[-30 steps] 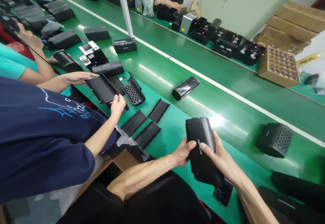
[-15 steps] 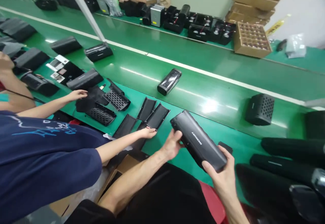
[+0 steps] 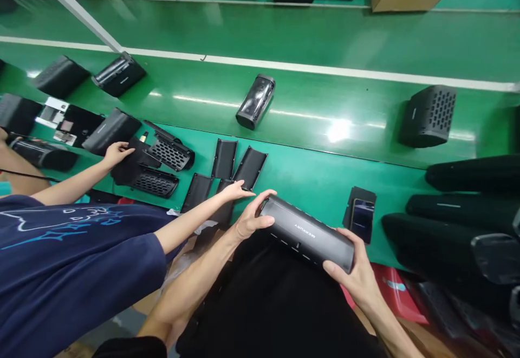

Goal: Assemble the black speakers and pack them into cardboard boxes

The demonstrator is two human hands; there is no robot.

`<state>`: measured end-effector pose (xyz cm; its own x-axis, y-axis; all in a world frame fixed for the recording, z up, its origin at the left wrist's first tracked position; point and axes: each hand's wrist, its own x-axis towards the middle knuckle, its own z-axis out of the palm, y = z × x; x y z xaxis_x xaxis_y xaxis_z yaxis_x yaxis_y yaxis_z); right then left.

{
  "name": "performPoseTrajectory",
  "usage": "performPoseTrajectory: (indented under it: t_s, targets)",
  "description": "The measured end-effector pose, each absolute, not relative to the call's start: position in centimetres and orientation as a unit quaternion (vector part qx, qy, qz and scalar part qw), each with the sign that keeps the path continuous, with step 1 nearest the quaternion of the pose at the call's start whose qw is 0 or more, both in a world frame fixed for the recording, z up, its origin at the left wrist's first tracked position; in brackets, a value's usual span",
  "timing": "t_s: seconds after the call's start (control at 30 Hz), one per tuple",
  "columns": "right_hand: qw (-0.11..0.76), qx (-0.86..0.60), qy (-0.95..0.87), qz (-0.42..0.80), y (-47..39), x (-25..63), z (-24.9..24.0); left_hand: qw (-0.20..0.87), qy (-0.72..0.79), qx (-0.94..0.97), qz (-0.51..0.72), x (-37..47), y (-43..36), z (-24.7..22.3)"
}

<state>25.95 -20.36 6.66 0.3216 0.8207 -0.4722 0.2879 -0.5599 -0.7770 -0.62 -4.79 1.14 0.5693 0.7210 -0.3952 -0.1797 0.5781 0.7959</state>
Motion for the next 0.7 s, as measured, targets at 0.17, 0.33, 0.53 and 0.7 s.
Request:
performPoseTrajectory:
  t_s: [0.17,0.33,0.53,0.7]
  targets:
    - [0.325,-0.732,-0.297,0.52,-19.5,26.7,6.0,0.807,0.415,0.33,0.261,-0.5,-4.0,1.1]
    - [0.405,-0.689,-0.129,0.587,-17.9,26.9,4.9,0.817,0.422,0.218,0.325,1.0,-4.8,0.0]
    - [0.454,-0.59,-0.139,0.653,-15.8,23.4,3.5,0.819,0.323,0.324,0.348,4.6,-5.3,1.7]
    - [0.404,-0.611,-0.247,0.634,-14.3,26.6,5.6,0.667,0.362,0.621,0.198,2.3,-0.9,7.0]
